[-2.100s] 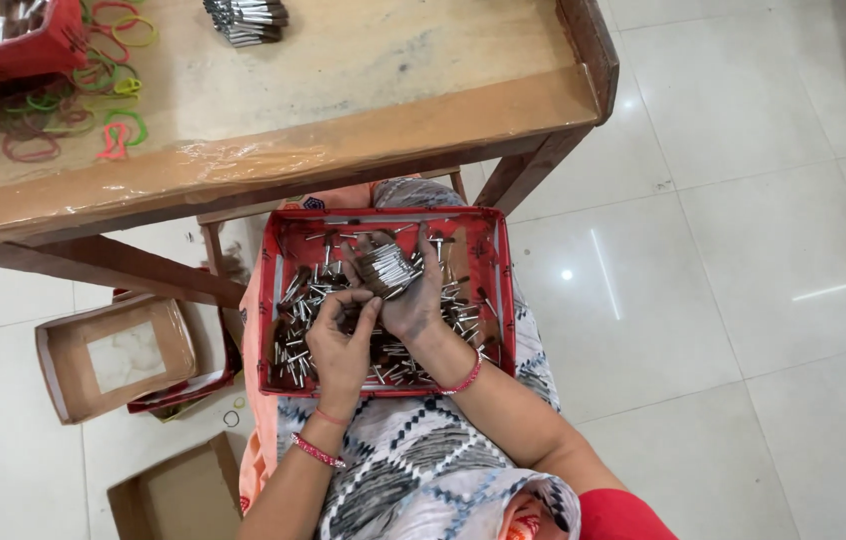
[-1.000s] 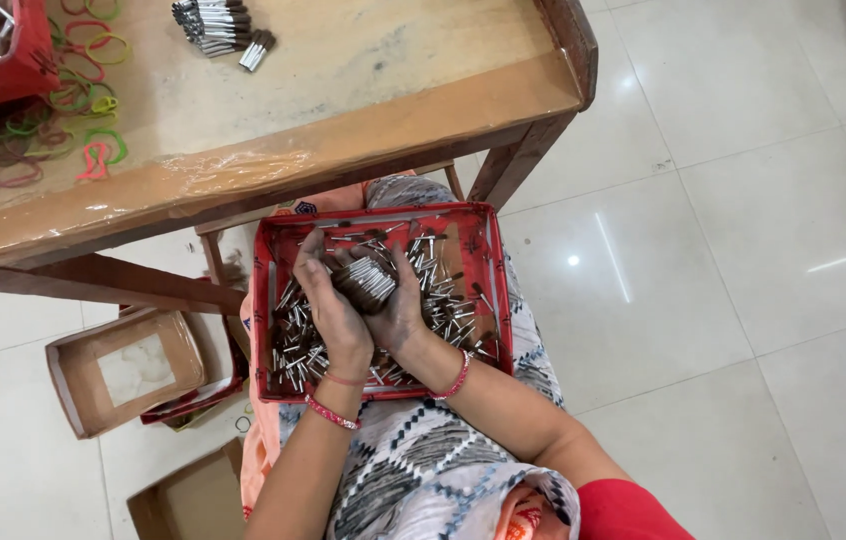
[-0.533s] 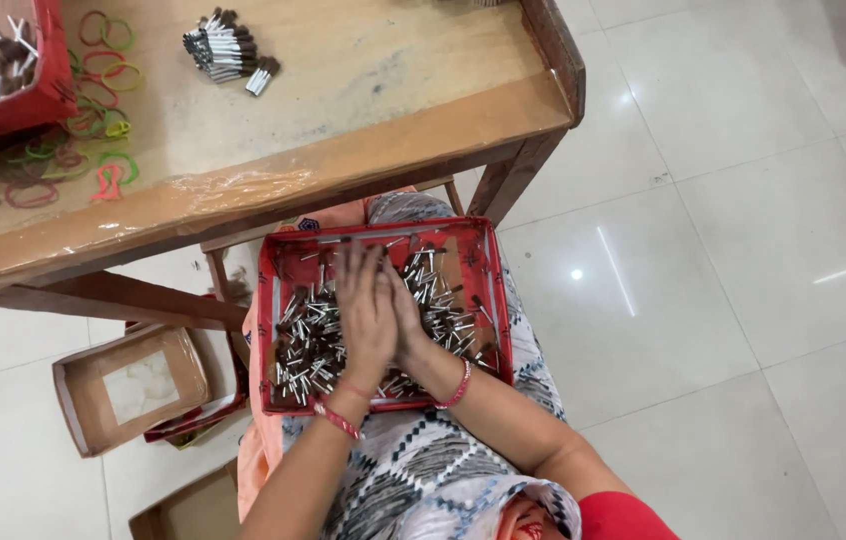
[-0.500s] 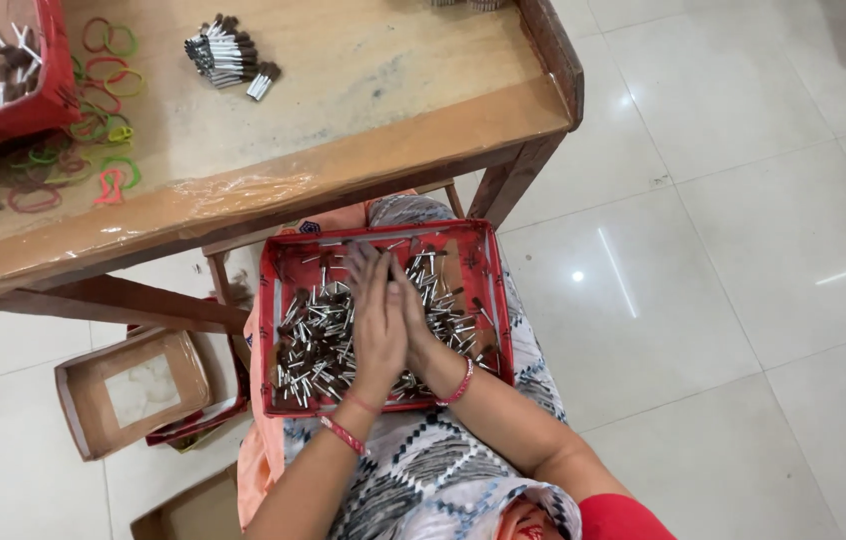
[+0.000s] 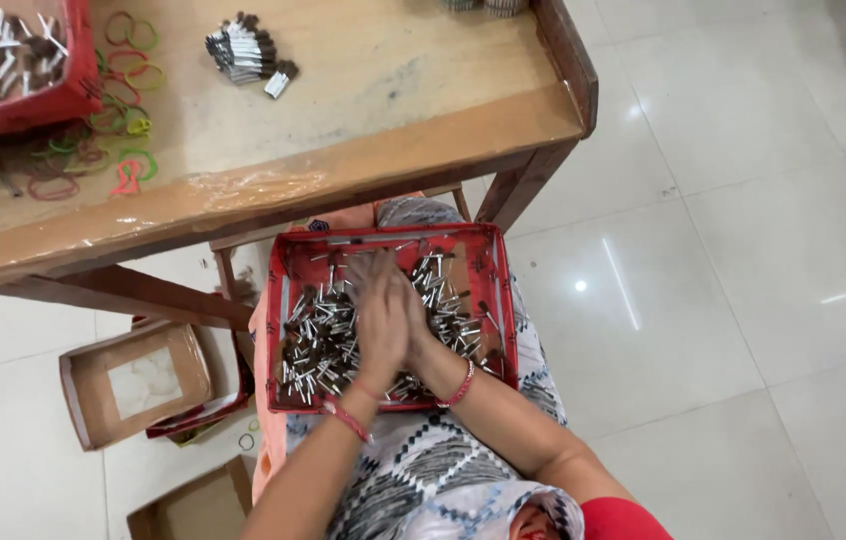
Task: Sorting and aligning small makeup brushes into batches on a table and in a tray.
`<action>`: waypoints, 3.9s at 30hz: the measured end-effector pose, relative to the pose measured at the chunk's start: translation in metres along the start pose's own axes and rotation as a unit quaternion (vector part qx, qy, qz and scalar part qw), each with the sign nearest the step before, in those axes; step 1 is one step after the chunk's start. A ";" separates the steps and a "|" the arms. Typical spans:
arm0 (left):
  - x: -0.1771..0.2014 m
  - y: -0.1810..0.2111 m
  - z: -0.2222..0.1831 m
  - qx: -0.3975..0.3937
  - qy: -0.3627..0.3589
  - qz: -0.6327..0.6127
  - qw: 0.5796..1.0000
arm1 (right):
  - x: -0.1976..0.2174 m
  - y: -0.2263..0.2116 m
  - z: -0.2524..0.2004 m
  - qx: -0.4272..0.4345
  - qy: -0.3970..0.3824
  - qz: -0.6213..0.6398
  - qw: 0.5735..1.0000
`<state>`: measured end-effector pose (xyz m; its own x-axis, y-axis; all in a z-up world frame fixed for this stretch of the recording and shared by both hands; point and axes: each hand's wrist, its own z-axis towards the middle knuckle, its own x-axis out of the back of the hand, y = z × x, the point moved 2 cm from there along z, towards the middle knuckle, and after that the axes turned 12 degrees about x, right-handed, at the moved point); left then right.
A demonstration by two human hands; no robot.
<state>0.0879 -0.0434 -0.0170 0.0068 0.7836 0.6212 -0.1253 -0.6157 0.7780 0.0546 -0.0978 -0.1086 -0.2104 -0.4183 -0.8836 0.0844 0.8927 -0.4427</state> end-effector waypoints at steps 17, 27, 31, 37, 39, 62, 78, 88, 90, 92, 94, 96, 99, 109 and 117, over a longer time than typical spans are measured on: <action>-0.009 -0.015 -0.006 -0.025 -0.020 0.015 0.999 | 0.026 0.003 0.012 0.059 -0.075 -0.004 0.995; -0.033 -0.035 -0.021 -0.007 0.008 -0.033 0.999 | -0.001 -0.004 -0.013 -0.007 0.031 0.003 0.999; -0.013 -0.019 -0.005 0.012 -0.033 -0.024 0.999 | 0.000 -0.008 -0.006 -0.016 0.020 0.013 1.000; -0.007 -0.025 0.002 0.044 -0.003 -0.010 0.999 | -0.009 -0.009 -0.023 -0.006 0.080 -0.044 0.996; -0.008 -0.018 0.012 0.039 0.004 -0.013 0.999 | -0.006 -0.012 -0.006 0.001 0.059 -0.035 0.998; -0.006 -0.019 0.015 0.025 -0.012 -0.007 1.000 | 0.019 -0.003 0.006 -0.004 0.037 -0.016 0.999; -0.006 -0.016 0.029 -0.004 0.004 -0.013 1.000 | 0.008 -0.008 0.008 0.020 0.024 -0.044 0.999; -0.008 -0.031 0.006 0.032 -0.006 -0.028 0.999 | 0.014 0.009 -0.014 0.022 -0.023 -0.006 0.999; -0.011 -0.030 -0.004 0.041 -0.013 -0.026 0.999 | 0.014 0.006 -0.025 0.007 0.034 -0.029 0.999; -0.010 -0.020 0.017 0.029 -0.013 -0.030 0.999 | 0.021 0.001 -0.002 0.006 0.020 0.037 0.999; -0.013 -0.016 0.017 0.027 -0.033 -0.037 0.998 | 0.013 -0.001 0.005 0.008 0.040 0.032 0.999; -0.016 -0.027 -0.016 0.048 -0.065 -0.040 0.996 | 0.017 0.008 -0.022 -0.005 0.083 0.028 0.996; -0.018 -0.024 -0.016 0.030 -0.067 -0.028 0.997 | 0.013 0.004 -0.018 -0.037 0.107 0.028 0.993; -0.019 -0.021 -0.011 0.044 -0.067 -0.046 0.996 | 0.018 0.003 -0.008 0.016 0.042 0.015 0.999; -0.012 -0.019 0.009 0.026 -0.051 -0.035 0.998 | 0.003 -0.005 -0.011 0.021 0.068 -0.024 0.997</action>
<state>0.0993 -0.0416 -0.0379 0.1141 0.8136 0.5701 -0.0693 -0.5659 0.8215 0.0432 -0.1019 -0.1074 -0.3446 -0.4313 -0.8338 0.1114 0.8632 -0.4925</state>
